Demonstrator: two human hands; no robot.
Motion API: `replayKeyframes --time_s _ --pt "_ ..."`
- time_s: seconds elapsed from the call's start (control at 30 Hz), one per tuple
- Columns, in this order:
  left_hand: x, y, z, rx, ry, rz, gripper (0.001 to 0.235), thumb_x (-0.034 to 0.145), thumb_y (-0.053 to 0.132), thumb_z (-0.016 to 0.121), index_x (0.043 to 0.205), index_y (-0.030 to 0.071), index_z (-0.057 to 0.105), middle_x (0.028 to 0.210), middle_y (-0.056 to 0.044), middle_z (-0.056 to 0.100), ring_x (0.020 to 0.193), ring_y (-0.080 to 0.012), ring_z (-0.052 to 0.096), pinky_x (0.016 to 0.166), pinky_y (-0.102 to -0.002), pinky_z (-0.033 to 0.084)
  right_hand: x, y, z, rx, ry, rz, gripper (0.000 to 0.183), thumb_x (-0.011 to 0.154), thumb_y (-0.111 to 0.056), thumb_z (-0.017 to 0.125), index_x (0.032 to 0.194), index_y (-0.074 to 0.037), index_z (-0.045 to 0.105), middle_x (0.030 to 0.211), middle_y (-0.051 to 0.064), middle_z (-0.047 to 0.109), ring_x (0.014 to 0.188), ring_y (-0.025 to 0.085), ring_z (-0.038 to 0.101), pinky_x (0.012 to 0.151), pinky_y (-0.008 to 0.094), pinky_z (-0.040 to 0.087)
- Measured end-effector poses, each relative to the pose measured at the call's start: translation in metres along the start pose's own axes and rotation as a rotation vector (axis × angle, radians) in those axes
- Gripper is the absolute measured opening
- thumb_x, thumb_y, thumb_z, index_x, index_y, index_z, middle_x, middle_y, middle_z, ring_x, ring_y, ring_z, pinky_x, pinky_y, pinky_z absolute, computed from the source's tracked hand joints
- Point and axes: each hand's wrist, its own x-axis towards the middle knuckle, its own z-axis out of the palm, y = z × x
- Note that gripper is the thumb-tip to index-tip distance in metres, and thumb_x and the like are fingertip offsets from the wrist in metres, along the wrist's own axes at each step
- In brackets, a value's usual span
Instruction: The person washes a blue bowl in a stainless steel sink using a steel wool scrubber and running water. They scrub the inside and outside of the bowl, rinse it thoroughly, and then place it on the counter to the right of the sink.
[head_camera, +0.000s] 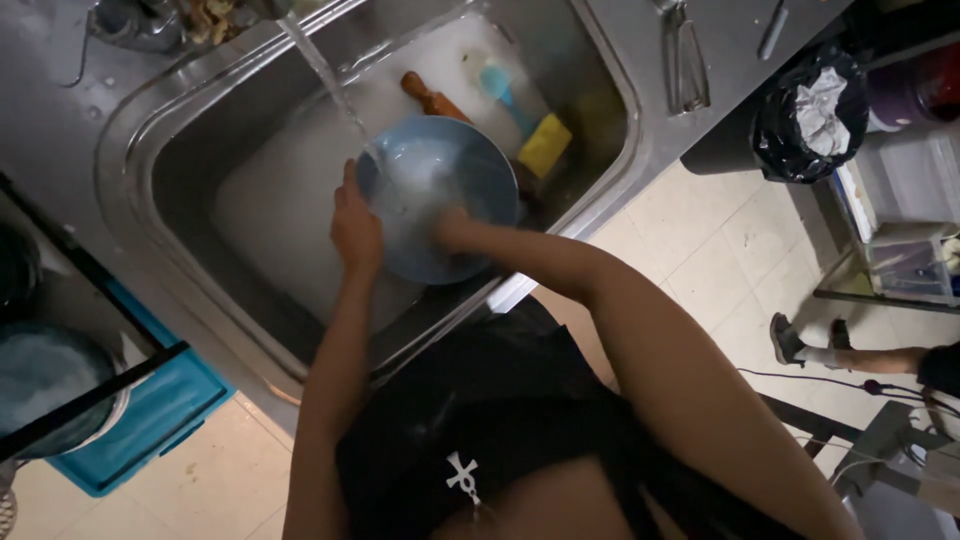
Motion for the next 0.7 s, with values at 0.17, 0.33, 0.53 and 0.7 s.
replayKeyframes --time_s 0.17,0.33,0.53,0.7 --pt "-0.001 -0.006 0.005 -0.034 0.073 0.104 0.09 0.099 -0.008 0.06 0.179 0.024 0.031 0.14 -0.02 0.062 0.112 -0.0517 0.077 0.086 -0.065 0.064 0.012 -0.021 -0.028 0.699 0.622 -0.185 0.039 0.106 -0.02 0.054 0.103 0.008 0.081 0.104 0.037 0.079 0.102 0.059 0.075 0.069 0.072 0.056" --pt "-0.001 -0.015 0.021 0.006 0.099 0.126 0.096 0.096 -0.01 0.066 0.179 0.019 0.028 0.14 -0.022 0.06 0.111 -0.0534 0.076 0.083 -0.065 0.065 0.02 0.032 -0.066 0.099 0.874 0.06 0.028 0.099 -0.027 0.073 0.117 -0.005 0.079 0.124 0.019 0.068 0.108 0.045 0.068 0.062 0.054 0.062" --pt "0.006 -0.016 0.019 -0.1 0.111 0.189 0.101 0.092 -0.015 0.062 0.181 0.019 0.027 0.147 -0.023 0.056 0.118 -0.0568 0.071 0.086 -0.065 0.063 -0.041 0.086 -0.106 0.035 0.97 0.036 0.032 0.091 -0.021 0.084 0.123 -0.028 0.081 0.153 0.012 0.055 0.119 0.054 0.067 0.068 0.056 0.066" --pt "-0.001 0.001 0.001 -0.248 0.14 0.264 0.099 0.089 -0.024 0.054 0.18 0.011 0.034 0.154 -0.026 0.051 0.13 -0.0601 0.064 0.093 -0.063 0.061 -0.014 0.095 -0.044 0.114 0.945 -0.232 0.039 0.092 -0.013 0.086 0.129 -0.019 0.075 0.149 0.02 0.058 0.123 0.056 0.067 0.06 0.05 0.068"
